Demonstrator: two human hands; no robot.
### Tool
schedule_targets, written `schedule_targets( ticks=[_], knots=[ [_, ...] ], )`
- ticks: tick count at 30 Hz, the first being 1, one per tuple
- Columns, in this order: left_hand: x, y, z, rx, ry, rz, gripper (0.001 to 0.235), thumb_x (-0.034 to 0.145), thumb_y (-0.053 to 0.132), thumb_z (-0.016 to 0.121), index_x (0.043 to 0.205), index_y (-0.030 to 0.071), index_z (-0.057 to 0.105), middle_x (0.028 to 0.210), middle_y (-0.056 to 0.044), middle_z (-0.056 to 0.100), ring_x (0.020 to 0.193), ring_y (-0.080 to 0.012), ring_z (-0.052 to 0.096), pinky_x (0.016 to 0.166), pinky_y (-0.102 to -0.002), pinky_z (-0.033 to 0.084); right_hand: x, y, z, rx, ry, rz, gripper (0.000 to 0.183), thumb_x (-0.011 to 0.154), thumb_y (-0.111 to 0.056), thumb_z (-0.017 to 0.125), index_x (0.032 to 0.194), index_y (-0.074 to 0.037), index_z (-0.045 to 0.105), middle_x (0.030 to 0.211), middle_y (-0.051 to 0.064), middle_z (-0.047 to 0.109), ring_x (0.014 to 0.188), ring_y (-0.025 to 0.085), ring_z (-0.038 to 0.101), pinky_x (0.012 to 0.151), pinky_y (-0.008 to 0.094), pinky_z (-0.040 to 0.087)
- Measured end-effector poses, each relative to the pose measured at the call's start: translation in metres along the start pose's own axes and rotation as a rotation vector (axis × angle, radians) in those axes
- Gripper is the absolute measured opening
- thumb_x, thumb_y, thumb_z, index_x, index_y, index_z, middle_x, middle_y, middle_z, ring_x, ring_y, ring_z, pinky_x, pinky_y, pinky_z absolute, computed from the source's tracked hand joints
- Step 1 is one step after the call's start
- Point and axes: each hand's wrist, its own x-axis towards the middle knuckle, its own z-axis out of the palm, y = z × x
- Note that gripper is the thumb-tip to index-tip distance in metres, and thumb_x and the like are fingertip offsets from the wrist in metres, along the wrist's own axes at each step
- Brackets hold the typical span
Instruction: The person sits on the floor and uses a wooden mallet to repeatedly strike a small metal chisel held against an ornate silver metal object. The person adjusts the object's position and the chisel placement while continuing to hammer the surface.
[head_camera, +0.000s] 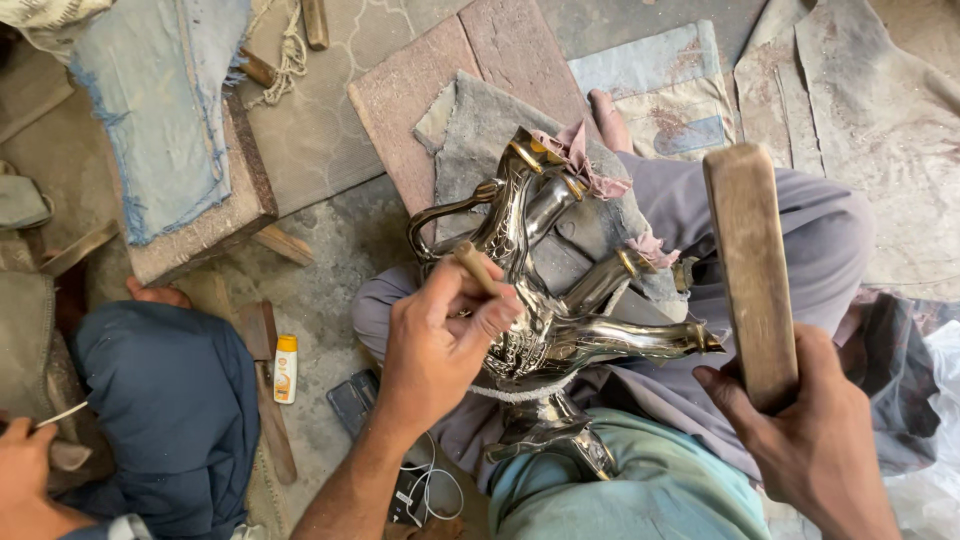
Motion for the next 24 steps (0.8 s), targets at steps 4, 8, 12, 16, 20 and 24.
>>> schedule_targets(
  ticks=[4, 8, 12, 16, 20, 24],
  knots=[
    [-0.001, 0.002, 0.009, 0.159, -0.036, 0.050, 0.028, 0.092, 0.017, 0.076, 0.113, 0.003, 0.063, 0.091, -0.006, 0.078, 0.080, -0.0116, 0.077, 0.065, -0.026, 0.063, 0.002, -0.003, -0.006, 0.234, 0.013, -0.185, 0.070, 0.074, -0.023, 0.083, 0.132, 0.001, 0.053, 0.092, 0.014, 0.072, 0.079, 0.015, 0.069, 0.069, 0.033, 0.058],
    [-0.001, 0.002, 0.014, 0.365, 0.004, 0.206, 0.035, 0.089, 0.020, 0.079, 0.118, 0.003, 0.066, 0.089, -0.010, 0.075, 0.074, -0.0174, 0.075, 0.059, -0.031, 0.058, 0.010, -0.021, -0.012, 0.122, -0.035, -0.225, 0.074, 0.078, -0.020, 0.084, 0.144, -0.002, 0.054, 0.093, 0.014, 0.076, 0.074, 0.018, 0.070, 0.063, 0.034, 0.058],
    [-0.002, 0.000, 0.016, 0.391, 0.004, 0.187, 0.036, 0.091, 0.022, 0.078, 0.119, 0.004, 0.065, 0.089, -0.009, 0.075, 0.075, -0.0197, 0.076, 0.060, -0.033, 0.058, 0.015, -0.054, -0.020, 0.001, 0.126, -0.510, 0.066, 0.079, -0.012, 0.079, 0.139, 0.003, 0.054, 0.107, 0.022, 0.073, 0.092, 0.023, 0.073, 0.074, 0.035, 0.056],
    [-0.005, 0.001, 0.018, 0.416, 0.006, 0.201, 0.033, 0.094, 0.022, 0.076, 0.119, 0.004, 0.065, 0.092, -0.010, 0.075, 0.080, -0.0227, 0.076, 0.065, -0.035, 0.058, 0.021, -0.076, -0.029, -0.150, 0.162, -0.615, 0.051, 0.082, -0.012, 0.076, 0.127, 0.000, 0.056, 0.102, 0.018, 0.073, 0.086, 0.027, 0.073, 0.074, 0.041, 0.057],
    [-0.005, 0.002, 0.019, 0.414, -0.002, 0.176, 0.029, 0.095, 0.023, 0.074, 0.114, 0.004, 0.065, 0.095, -0.012, 0.075, 0.082, -0.0258, 0.076, 0.065, -0.037, 0.057, 0.030, -0.080, -0.036, -0.443, 0.126, -0.672, 0.046, 0.078, -0.010, 0.073, 0.122, -0.003, 0.062, 0.100, 0.015, 0.072, 0.084, 0.030, 0.071, 0.072, 0.042, 0.054],
    [-0.006, 0.002, 0.019, 0.415, -0.008, 0.166, 0.032, 0.095, 0.023, 0.074, 0.119, 0.004, 0.066, 0.094, -0.012, 0.075, 0.082, -0.0270, 0.075, 0.066, -0.038, 0.058, 0.032, -0.083, -0.036, -0.255, -0.017, -0.511, 0.054, 0.083, -0.017, 0.075, 0.133, -0.003, 0.059, 0.098, 0.014, 0.070, 0.085, 0.031, 0.070, 0.073, 0.040, 0.055]
  ],
)
